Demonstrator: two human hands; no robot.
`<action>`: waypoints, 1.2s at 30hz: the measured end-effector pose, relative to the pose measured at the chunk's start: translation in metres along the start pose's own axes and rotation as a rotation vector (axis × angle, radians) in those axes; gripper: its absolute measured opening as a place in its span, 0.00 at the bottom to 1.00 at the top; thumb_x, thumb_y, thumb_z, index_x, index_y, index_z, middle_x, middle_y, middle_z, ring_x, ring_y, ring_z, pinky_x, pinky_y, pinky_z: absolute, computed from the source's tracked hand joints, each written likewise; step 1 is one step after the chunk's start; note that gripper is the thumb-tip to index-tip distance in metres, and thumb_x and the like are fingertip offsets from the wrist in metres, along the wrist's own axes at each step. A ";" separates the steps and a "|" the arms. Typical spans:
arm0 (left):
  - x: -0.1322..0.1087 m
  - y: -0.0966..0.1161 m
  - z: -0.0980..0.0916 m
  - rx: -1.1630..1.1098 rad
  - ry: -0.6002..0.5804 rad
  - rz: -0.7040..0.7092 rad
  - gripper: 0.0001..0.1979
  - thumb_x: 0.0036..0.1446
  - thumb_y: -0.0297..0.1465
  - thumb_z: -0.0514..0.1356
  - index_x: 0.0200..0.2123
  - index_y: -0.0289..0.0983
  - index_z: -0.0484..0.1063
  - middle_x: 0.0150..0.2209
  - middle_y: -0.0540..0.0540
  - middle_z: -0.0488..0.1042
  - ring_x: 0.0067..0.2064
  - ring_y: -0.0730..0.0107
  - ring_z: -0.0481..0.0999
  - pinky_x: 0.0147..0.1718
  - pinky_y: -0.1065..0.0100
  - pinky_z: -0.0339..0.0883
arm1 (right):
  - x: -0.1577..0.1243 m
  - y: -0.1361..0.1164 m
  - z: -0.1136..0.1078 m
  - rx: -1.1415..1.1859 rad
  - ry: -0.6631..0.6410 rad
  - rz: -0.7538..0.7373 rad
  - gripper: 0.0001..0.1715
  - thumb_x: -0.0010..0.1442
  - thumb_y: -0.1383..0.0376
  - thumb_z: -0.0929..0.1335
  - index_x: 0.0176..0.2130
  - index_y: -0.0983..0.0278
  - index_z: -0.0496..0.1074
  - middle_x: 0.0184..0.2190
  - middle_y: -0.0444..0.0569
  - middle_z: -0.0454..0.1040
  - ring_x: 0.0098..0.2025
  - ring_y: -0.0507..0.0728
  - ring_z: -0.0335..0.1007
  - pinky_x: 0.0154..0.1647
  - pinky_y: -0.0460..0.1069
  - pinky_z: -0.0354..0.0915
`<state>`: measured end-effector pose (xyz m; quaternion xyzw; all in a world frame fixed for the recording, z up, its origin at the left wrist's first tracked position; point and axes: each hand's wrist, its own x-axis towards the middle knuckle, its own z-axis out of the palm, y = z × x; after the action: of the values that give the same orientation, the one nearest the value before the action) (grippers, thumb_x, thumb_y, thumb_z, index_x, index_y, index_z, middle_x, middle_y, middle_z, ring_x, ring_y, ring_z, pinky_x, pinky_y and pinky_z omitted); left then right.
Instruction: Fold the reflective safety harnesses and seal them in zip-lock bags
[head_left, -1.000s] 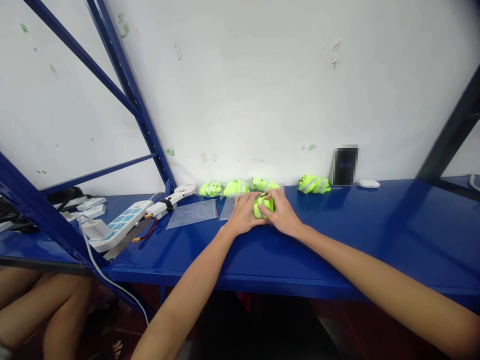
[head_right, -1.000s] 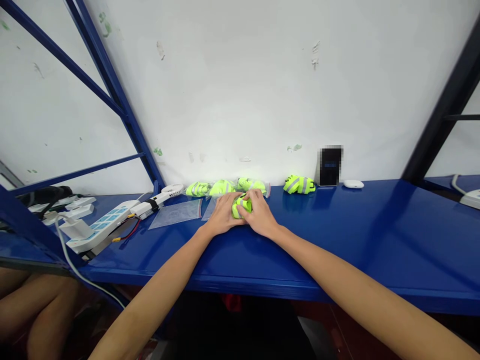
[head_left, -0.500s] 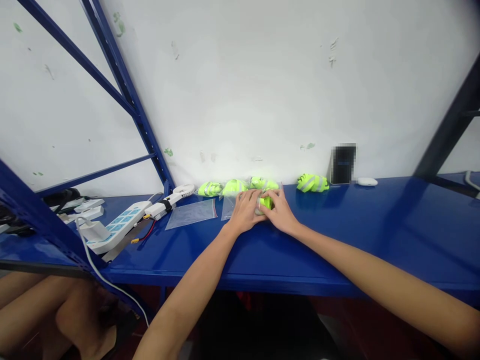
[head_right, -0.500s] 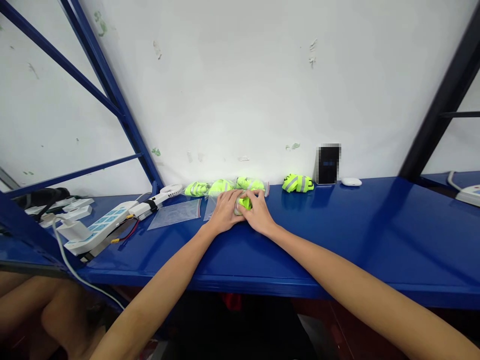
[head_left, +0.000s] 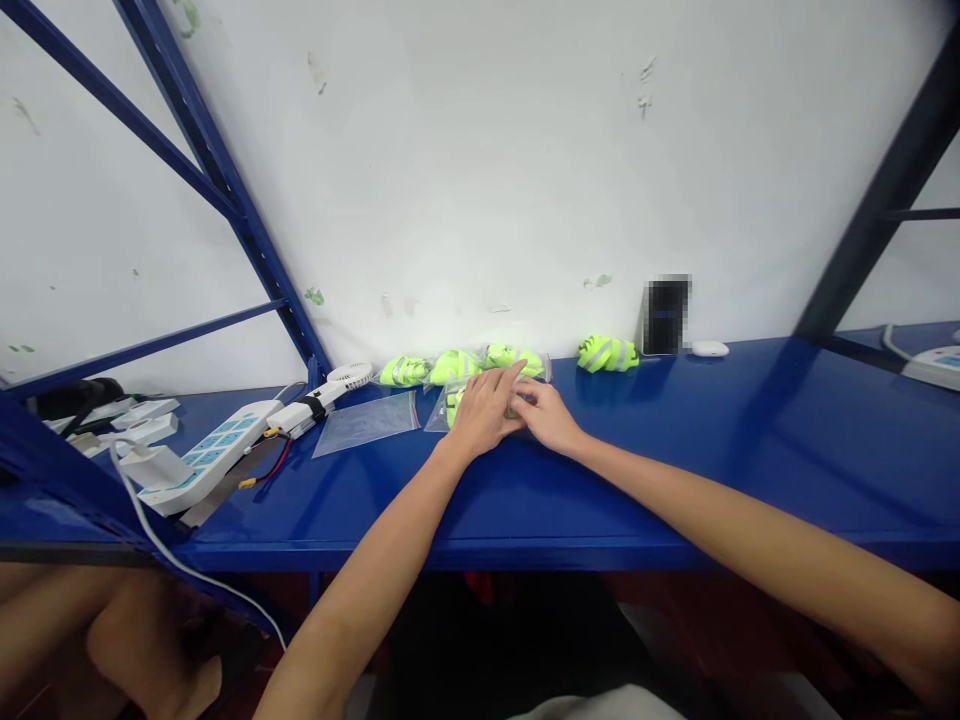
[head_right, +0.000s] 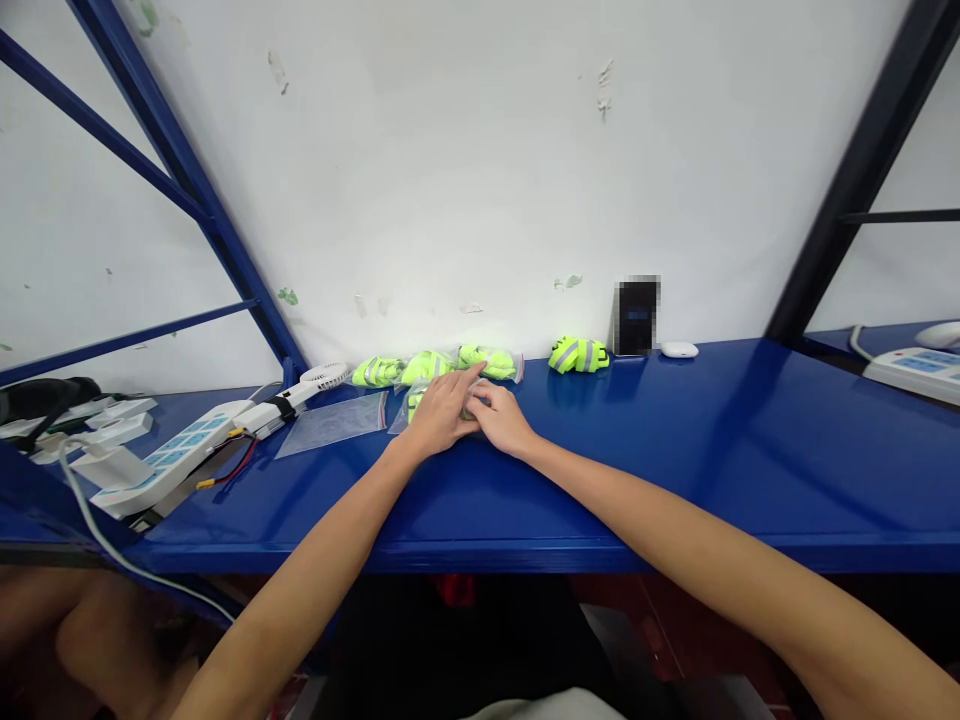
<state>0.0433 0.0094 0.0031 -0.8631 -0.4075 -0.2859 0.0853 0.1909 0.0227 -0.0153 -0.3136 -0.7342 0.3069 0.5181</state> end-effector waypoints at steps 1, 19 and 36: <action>0.001 0.000 -0.003 0.006 -0.044 0.011 0.40 0.55 0.36 0.62 0.67 0.43 0.47 0.57 0.40 0.67 0.59 0.51 0.66 0.57 0.55 0.57 | -0.001 -0.002 0.000 0.081 -0.034 0.046 0.13 0.55 0.61 0.64 0.21 0.62 0.67 0.28 0.47 0.71 0.34 0.58 0.69 0.41 0.54 0.67; 0.028 -0.049 -0.077 -0.522 -0.549 -0.422 0.33 0.53 0.54 0.57 0.54 0.36 0.70 0.53 0.38 0.73 0.42 0.60 0.76 0.34 0.68 0.65 | 0.002 -0.022 -0.011 0.598 -0.523 0.475 0.20 0.59 0.54 0.66 0.32 0.68 0.78 0.40 0.55 0.80 0.38 0.58 0.75 0.33 0.48 0.68; -0.018 -0.040 -0.014 -0.486 -0.372 -0.249 0.09 0.55 0.35 0.57 0.28 0.36 0.69 0.23 0.52 0.67 0.26 0.72 0.64 0.27 0.70 0.55 | 0.009 -0.012 -0.021 -0.487 -0.636 0.125 0.18 0.52 0.63 0.70 0.44 0.66 0.77 0.31 0.49 0.74 0.29 0.53 0.63 0.29 0.47 0.55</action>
<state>-0.0017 0.0182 0.0014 -0.8391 -0.4384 -0.2206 -0.2348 0.2064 0.0248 0.0050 -0.3606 -0.8886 0.2366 0.1559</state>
